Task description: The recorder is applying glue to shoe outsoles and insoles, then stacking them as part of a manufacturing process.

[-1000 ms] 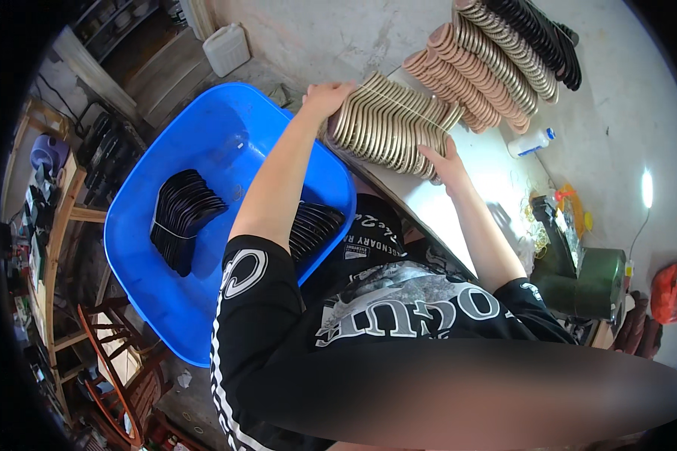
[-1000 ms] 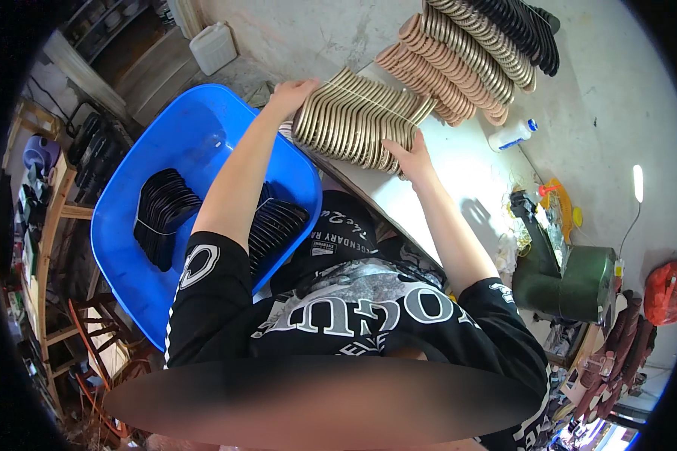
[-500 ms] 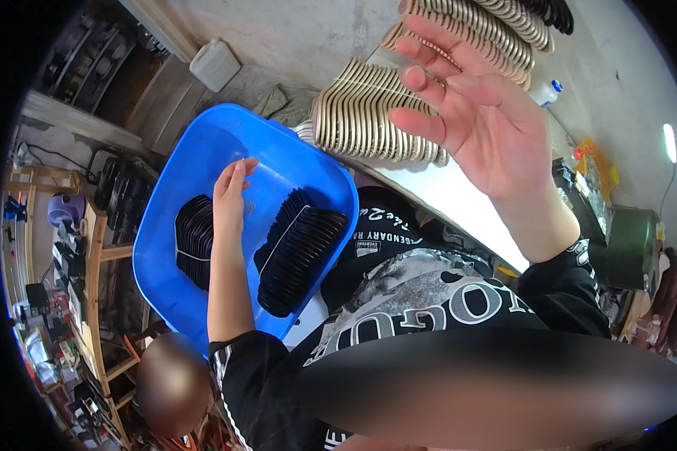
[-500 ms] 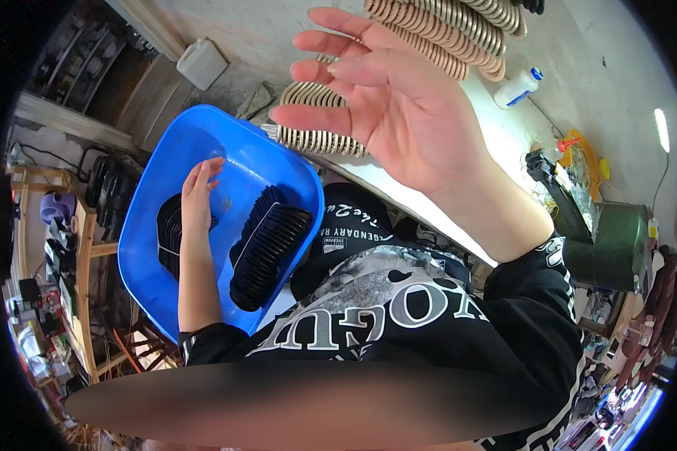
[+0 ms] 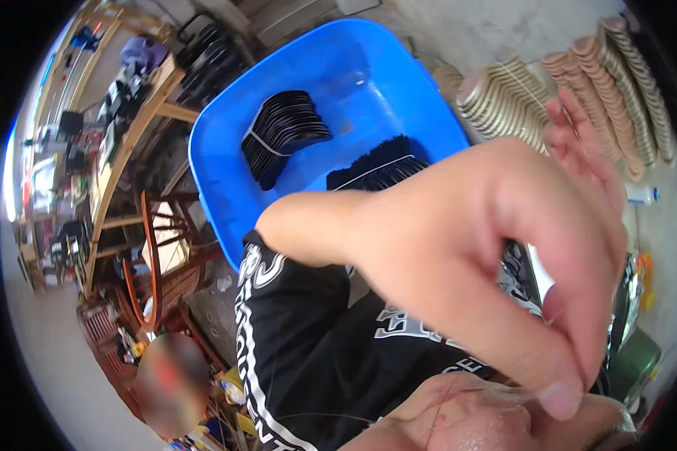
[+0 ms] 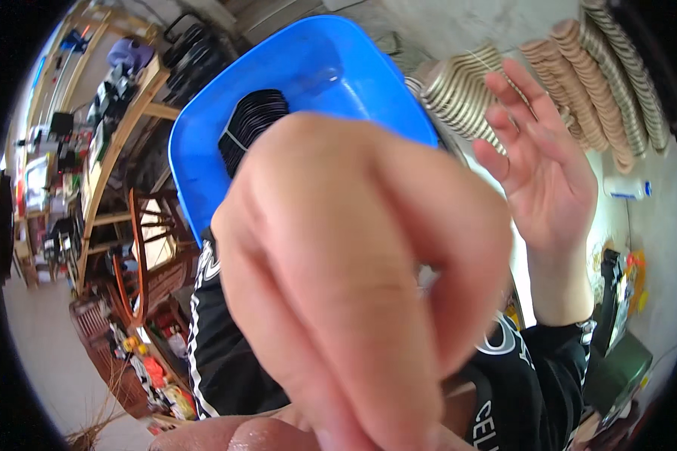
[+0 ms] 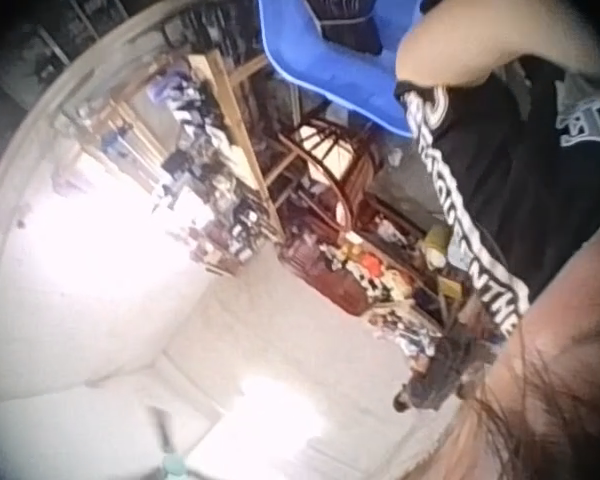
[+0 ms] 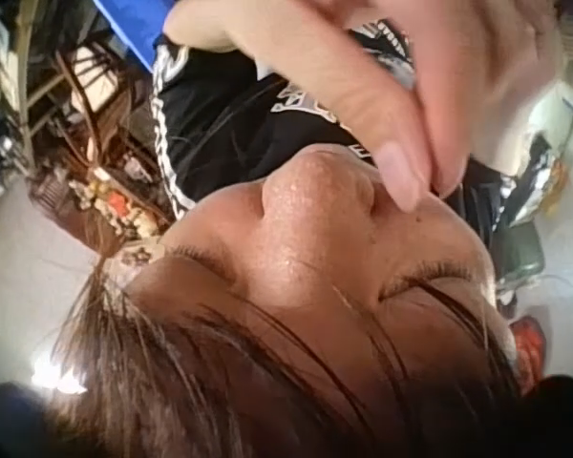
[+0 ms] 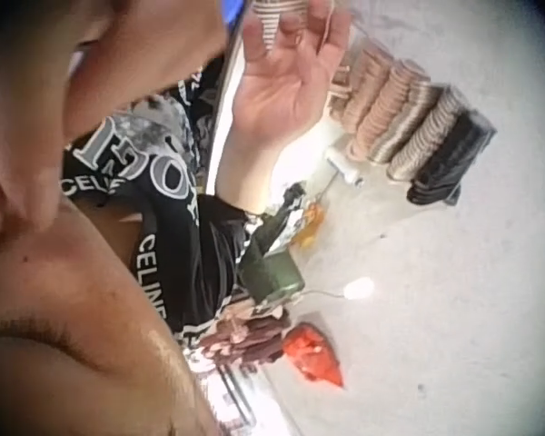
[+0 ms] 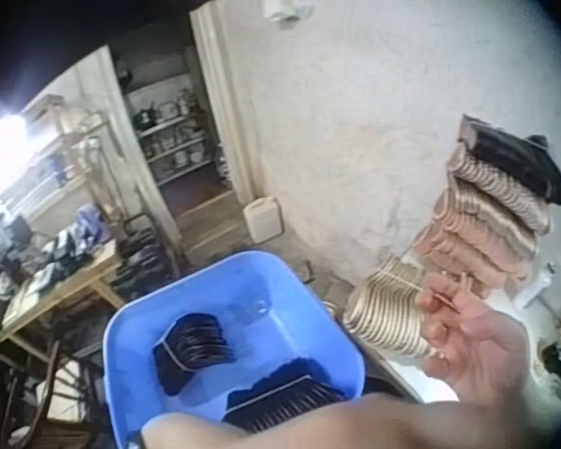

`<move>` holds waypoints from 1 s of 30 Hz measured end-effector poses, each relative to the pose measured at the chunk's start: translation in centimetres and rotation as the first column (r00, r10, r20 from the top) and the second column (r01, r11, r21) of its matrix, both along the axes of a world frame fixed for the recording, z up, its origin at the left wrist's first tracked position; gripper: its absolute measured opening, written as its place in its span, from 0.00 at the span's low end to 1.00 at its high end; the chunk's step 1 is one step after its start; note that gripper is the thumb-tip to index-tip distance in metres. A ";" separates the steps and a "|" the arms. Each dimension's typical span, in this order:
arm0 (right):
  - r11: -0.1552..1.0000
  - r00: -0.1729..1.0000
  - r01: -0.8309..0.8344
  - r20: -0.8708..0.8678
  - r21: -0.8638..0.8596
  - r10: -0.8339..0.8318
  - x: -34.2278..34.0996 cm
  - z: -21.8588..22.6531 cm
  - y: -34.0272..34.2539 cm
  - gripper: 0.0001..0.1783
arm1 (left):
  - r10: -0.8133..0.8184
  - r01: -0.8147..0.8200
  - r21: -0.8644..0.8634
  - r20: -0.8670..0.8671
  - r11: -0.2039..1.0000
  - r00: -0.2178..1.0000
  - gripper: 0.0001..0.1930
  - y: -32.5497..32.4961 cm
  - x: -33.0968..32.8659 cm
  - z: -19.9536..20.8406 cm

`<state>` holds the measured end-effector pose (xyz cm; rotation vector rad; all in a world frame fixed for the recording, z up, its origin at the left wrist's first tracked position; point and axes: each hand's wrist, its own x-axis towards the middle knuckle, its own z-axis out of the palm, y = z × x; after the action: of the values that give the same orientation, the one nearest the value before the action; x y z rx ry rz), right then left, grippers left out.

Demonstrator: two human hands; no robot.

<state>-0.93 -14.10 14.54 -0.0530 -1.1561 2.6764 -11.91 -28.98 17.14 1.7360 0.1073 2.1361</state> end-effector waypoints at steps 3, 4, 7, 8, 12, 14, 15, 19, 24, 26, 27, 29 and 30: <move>0.984 0.942 0.050 0.318 0.173 -0.104 -0.1 -4.7 4.6 0.37 | -0.269 0.267 -0.275 0.030 0.924 0.963 0.07 -1.5 -0.1 0.3; 0.990 0.951 -0.002 0.308 0.142 -0.042 -0.9 -4.4 4.1 0.37 | -0.321 0.318 -0.385 0.059 0.867 0.945 0.08 -1.8 0.5 1.2; 0.992 0.956 -0.065 0.277 -0.105 0.092 -0.3 -3.1 2.7 0.36 | -0.481 0.464 -0.505 0.106 0.728 0.870 0.09 -2.1 -1.0 1.2; 0.977 0.956 -0.091 0.258 -0.192 0.140 -0.4 -3.0 2.7 0.36 | -0.519 0.478 -0.568 0.102 0.670 0.849 0.10 -1.9 -1.6 1.1; 0.981 0.955 -0.084 0.265 -0.177 0.130 -0.8 -3.6 2.9 0.36 | -0.533 0.475 -0.519 0.043 0.711 0.845 0.09 -0.5 -1.8 0.6; 0.981 0.955 -0.099 0.260 -0.169 0.141 -0.8 -3.8 2.7 0.35 | -0.516 0.459 -0.512 0.036 0.726 0.856 0.09 -0.1 -1.6 0.5; 0.980 0.955 -0.105 0.258 -0.166 0.146 -0.8 -3.9 2.6 0.35 | -0.508 0.452 -0.509 0.034 0.732 0.861 0.09 -0.1 -1.5 0.4; 0.980 0.956 -0.121 0.249 -0.156 0.157 -1.0 -4.7 2.6 0.35 | -0.486 0.432 -0.498 0.025 0.752 0.874 0.09 0.4 -1.7 0.2; 0.980 0.956 -0.135 0.240 -0.145 0.167 -1.5 -6.1 3.0 0.35 | -0.461 0.411 -0.485 0.018 0.772 0.887 0.09 0.8 -2.0 -0.1; 0.979 0.956 -0.151 0.232 -0.137 0.180 -2.1 -6.2 2.7 0.34 | -0.441 0.392 -0.478 0.009 0.786 0.897 0.09 0.6 -1.8 0.0; 0.978 0.956 -0.159 0.229 -0.132 0.186 -2.3 -6.3 2.6 0.34 | -0.432 0.383 -0.475 0.005 0.793 0.902 0.09 0.4 -1.7 0.1; 0.978 0.955 -0.164 0.229 -0.126 0.190 -2.3 -7.0 2.8 0.34 | -0.422 0.375 -0.466 0.005 0.801 0.907 0.09 0.6 -1.9 -0.2; 0.978 0.954 -0.167 0.230 -0.123 0.191 -2.3 -7.4 2.8 0.34 | -0.417 0.372 -0.461 0.005 0.806 0.909 0.09 0.7 -2.0 -0.4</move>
<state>-3.24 -11.28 7.18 -0.3126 -1.1379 2.9551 -13.90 -28.27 16.75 1.4304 0.2291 1.5678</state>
